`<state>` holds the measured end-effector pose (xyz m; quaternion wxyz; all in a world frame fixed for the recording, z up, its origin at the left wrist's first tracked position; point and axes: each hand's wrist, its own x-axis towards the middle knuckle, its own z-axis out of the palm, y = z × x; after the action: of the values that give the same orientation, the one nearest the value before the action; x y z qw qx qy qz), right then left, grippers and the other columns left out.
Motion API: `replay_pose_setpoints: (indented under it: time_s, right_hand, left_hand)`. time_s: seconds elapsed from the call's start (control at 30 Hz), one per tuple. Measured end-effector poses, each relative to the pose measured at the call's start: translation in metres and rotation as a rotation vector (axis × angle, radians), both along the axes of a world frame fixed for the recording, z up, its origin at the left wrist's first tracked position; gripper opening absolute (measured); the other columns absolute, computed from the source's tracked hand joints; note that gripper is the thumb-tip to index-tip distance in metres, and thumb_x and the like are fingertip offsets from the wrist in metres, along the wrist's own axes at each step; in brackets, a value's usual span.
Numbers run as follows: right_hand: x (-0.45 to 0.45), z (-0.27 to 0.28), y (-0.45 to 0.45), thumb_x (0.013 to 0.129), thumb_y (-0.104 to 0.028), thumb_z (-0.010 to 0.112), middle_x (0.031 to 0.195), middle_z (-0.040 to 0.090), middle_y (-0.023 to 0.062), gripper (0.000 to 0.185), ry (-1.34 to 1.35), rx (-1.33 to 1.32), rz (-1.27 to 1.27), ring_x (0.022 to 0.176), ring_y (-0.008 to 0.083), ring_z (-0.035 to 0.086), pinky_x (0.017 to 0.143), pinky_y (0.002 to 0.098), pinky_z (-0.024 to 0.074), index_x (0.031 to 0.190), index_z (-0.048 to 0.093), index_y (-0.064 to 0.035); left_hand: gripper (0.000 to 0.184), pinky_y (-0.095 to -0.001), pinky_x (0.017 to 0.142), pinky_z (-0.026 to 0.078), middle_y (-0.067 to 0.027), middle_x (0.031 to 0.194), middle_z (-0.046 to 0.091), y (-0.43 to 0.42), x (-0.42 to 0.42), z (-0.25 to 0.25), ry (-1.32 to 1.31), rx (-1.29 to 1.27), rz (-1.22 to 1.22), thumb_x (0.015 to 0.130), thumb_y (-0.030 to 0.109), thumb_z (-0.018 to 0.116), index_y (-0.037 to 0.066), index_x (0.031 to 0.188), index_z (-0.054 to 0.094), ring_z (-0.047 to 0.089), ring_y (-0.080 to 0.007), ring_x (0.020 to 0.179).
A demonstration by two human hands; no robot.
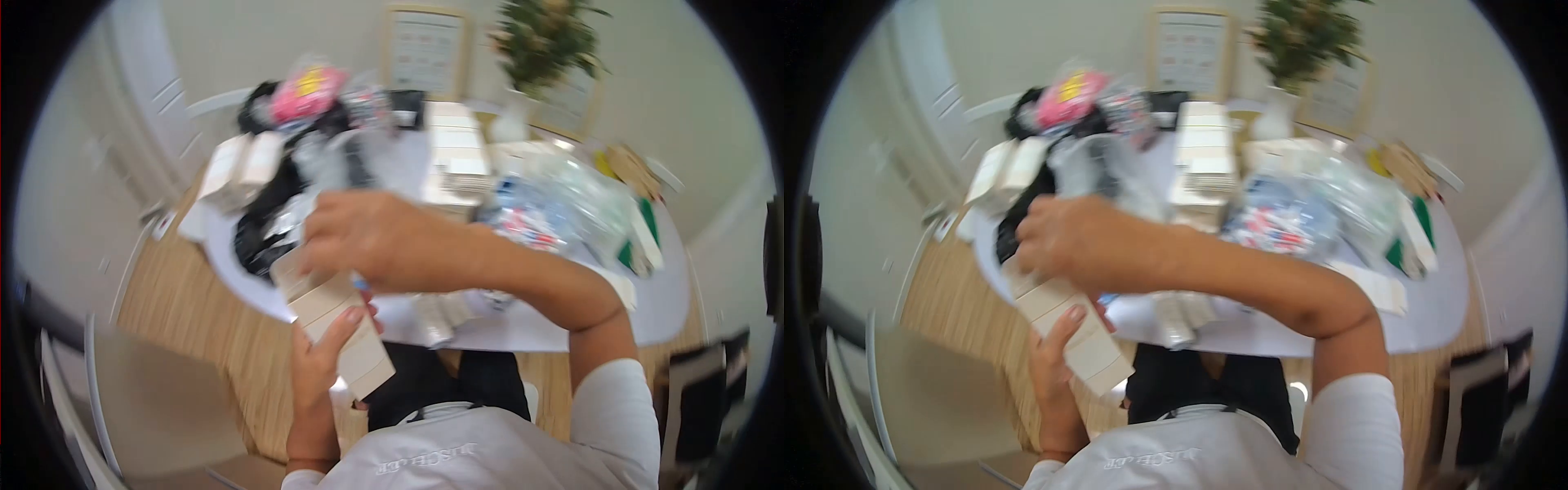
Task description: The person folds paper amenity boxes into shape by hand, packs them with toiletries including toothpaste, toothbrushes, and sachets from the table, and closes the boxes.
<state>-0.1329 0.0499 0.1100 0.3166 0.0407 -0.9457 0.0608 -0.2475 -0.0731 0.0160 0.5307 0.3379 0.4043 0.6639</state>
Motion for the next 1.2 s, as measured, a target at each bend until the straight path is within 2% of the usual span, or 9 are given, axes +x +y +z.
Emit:
replay_pose_setpoints:
  time_s: [0.33,0.5,0.57,0.6,0.83,0.93,1.0,1.07,1.2]
  right_hand:
    - [0.131,-0.009,-0.035,0.069,-0.004,0.063,0.084,0.055,0.007,0.026,0.05,-0.168,-0.2,0.082,0.0243,0.055,0.075,0.0353,0.0426,0.094,0.061,-0.0077]
    - [0.196,0.011,-0.026,0.074,0.003,0.061,0.093,0.066,0.0098,0.027,0.144,-0.448,-0.19,0.089,0.0218,0.062,0.078,0.0325,0.0492,0.098,0.068,-0.0077]
    - [0.232,0.031,0.011,0.082,0.0,0.058,0.09,0.068,0.0064,0.018,0.33,-0.729,-0.488,0.077,0.0113,0.063,0.07,0.0247,0.0516,0.097,0.067,-0.0018]
    - [0.252,0.034,0.046,0.08,-0.005,0.063,0.082,0.069,0.0069,0.018,0.399,-0.625,-0.666,0.074,0.0104,0.064,0.067,0.0242,0.051,0.097,0.068,-0.0035]
    - [0.305,-0.04,0.175,0.064,-0.033,0.079,0.091,0.066,0.0095,0.038,-0.485,-0.128,-1.044,0.081,0.0266,0.062,0.073,0.0397,0.0488,0.094,0.07,-0.0101]
    - [0.284,-0.058,0.184,0.069,-0.022,0.069,0.082,0.066,0.0102,0.022,-0.696,0.003,-1.228,0.08,0.0282,0.063,0.07,0.0415,0.0481,0.089,0.069,-0.0121]
    - [0.284,-0.06,0.187,0.071,-0.018,0.064,0.08,0.065,0.011,0.016,-0.539,0.046,-1.254,0.077,0.0299,0.062,0.068,0.0421,0.0474,0.085,0.066,-0.0108]
    - [0.286,-0.054,0.188,0.076,-0.02,0.06,0.08,0.064,0.0126,0.014,-0.252,0.003,-1.238,0.074,0.0321,0.061,0.066,0.0434,0.0465,0.082,0.064,-0.0076]
    - [0.285,-0.025,0.189,0.087,-0.019,0.056,0.084,0.065,0.0104,0.014,0.505,-0.011,-1.101,0.068,0.0237,0.06,0.066,0.0348,0.0482,0.086,0.061,-0.0057]
  left_hand:
    - [0.035,-0.0329,0.061,0.052,-0.0173,0.084,0.06,0.008,0.09,0.008,0.09,0.042,-0.363,0.08,0.014,0.06,-0.006,0.107,0.05,0.063,-0.0249,0.069]
    - [0.027,-0.0309,0.067,0.052,-0.0126,0.092,0.062,0.017,0.126,0.009,0.079,-0.001,-0.518,0.085,0.01,0.062,-0.005,0.106,0.055,0.063,-0.0193,0.076]
    - [0.027,-0.0308,0.068,0.052,-0.0122,0.093,0.062,0.021,0.138,0.007,0.088,0.004,-0.545,0.085,0.01,0.062,-0.005,0.107,0.055,0.063,-0.019,0.077]
    - [0.028,-0.0307,0.068,0.052,-0.0119,0.094,0.062,0.023,0.145,0.007,0.098,0.008,-0.575,0.085,0.009,0.062,-0.004,0.108,0.054,0.063,-0.0187,0.078]
    - [0.03,-0.0286,0.071,0.051,-0.0102,0.097,0.062,0.032,0.17,0.012,0.106,0.073,-0.63,0.083,0.005,0.065,-0.005,0.11,0.055,0.062,-0.0166,0.082]
    - [0.029,-0.026,0.074,0.049,-0.0091,0.098,0.063,0.032,0.172,0.016,0.158,0.186,-0.544,0.083,0.003,0.064,-0.005,0.11,0.056,0.061,-0.0138,0.085]
    - [0.03,-0.0257,0.074,0.048,-0.0101,0.098,0.063,0.034,0.167,0.025,0.227,0.158,-0.486,0.08,0.001,0.065,-0.004,0.108,0.057,0.061,-0.0151,0.084]
    - [0.036,-0.0278,0.073,0.048,-0.0128,0.097,0.062,0.044,0.157,0.026,0.727,0.731,-0.455,0.073,0.0,0.069,-0.003,0.107,0.057,0.061,-0.0216,0.081]
    - [0.039,-0.0305,0.065,0.049,-0.0118,0.092,0.06,0.04,0.154,0.027,0.749,0.842,-0.338,0.068,0.007,0.072,-0.003,0.103,0.057,0.06,-0.0259,0.079]
